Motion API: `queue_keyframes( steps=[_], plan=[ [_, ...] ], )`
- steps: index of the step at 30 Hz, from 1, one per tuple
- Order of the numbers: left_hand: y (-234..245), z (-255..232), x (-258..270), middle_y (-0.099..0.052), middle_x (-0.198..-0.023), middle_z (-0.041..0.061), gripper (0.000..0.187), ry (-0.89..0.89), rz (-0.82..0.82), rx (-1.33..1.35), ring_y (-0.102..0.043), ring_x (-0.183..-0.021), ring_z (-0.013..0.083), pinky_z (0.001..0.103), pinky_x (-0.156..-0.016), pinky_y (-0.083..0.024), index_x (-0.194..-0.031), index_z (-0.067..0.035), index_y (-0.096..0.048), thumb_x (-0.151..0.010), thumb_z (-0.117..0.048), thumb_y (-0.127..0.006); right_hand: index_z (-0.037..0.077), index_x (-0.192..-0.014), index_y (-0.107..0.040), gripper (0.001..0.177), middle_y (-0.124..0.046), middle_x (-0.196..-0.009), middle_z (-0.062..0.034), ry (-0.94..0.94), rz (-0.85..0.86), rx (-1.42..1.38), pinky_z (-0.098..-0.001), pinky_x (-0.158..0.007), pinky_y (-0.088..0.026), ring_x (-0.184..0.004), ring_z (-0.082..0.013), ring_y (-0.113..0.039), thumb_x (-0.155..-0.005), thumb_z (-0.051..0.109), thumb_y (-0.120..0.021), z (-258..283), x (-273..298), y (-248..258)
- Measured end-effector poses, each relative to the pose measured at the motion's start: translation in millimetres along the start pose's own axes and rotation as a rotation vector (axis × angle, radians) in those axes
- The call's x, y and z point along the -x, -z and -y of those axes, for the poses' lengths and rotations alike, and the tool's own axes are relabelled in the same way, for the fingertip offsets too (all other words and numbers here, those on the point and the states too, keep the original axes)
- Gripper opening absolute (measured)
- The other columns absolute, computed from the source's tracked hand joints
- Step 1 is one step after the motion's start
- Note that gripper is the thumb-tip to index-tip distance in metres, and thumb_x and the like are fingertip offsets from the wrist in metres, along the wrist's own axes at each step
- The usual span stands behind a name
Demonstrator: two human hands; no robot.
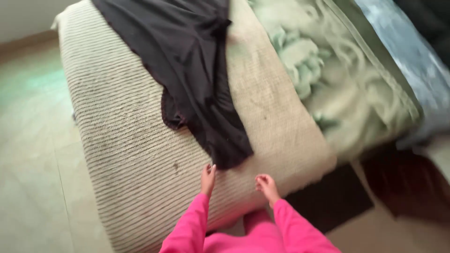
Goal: Fold various items of clothing and organize pillows on a bed.
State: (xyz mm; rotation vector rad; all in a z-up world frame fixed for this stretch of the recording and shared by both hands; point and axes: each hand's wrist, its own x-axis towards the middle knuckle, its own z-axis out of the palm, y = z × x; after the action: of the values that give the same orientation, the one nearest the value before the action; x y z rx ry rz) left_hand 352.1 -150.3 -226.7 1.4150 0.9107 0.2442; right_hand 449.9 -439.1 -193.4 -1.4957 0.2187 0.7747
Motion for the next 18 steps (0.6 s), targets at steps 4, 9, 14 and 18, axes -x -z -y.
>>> queue_keyframes(
  steps=[4, 9, 14, 18],
  plan=[
    [-29.2, -13.8, -28.4, -0.06, -0.134, 0.016, 0.06, 0.067, -0.171, 0.134, -0.057, -0.124, 0.0231, 0.035, -0.103, -0.044, -0.14, 0.001, -0.051, -0.098, -0.037, -0.071, 0.006, -0.118, -0.066, 0.022, -0.065, -0.108, -0.0054, -0.104, 0.089, 0.174, -0.0342, -0.078, -0.06, -0.097, -0.0159, -0.066, -0.1, 0.017, -0.064, 37.1, -46.8, 19.5],
    [-58.9, -30.7, -25.3, -0.07, -0.122, 0.018, 0.055, 0.223, -0.308, 0.022, -0.066, -0.109, 0.0242, 0.034, -0.097, -0.052, -0.133, 0.004, -0.06, -0.094, -0.033, -0.073, 0.005, -0.123, -0.062, 0.027, -0.068, -0.121, -0.0081, -0.244, 0.228, 0.132, -0.0382, -0.086, -0.062, -0.108, -0.0206, -0.068, -0.103, 0.022, -0.054, 33.6, -123.7, 43.4],
    [-57.5, -100.5, 18.5, -0.07, -0.129, 0.008, 0.05, 0.112, -0.121, 0.369, -0.065, -0.115, 0.0149, 0.029, -0.101, -0.05, -0.139, 0.0, -0.057, -0.096, -0.023, -0.069, 0.006, -0.131, -0.059, 0.032, -0.068, -0.128, -0.0114, -0.401, 0.283, 0.014, -0.0417, -0.096, -0.06, -0.115, -0.0257, -0.068, -0.104, 0.023, -0.051, 37.4, -164.6, 10.6],
    [-28.5, -135.1, 57.2, -0.069, -0.129, 0.01, 0.054, 0.172, 0.047, 0.596, -0.064, -0.115, 0.017, 0.032, -0.1, -0.051, -0.143, 0.002, -0.055, -0.096, -0.02, -0.069, 0.009, -0.139, -0.056, 0.041, -0.064, -0.134, -0.0086, -0.482, 0.311, -0.082, -0.044, -0.097, -0.052, -0.116, -0.0246, -0.065, -0.103, 0.03, -0.057, 91.3, -141.1, -54.1]
  ],
)
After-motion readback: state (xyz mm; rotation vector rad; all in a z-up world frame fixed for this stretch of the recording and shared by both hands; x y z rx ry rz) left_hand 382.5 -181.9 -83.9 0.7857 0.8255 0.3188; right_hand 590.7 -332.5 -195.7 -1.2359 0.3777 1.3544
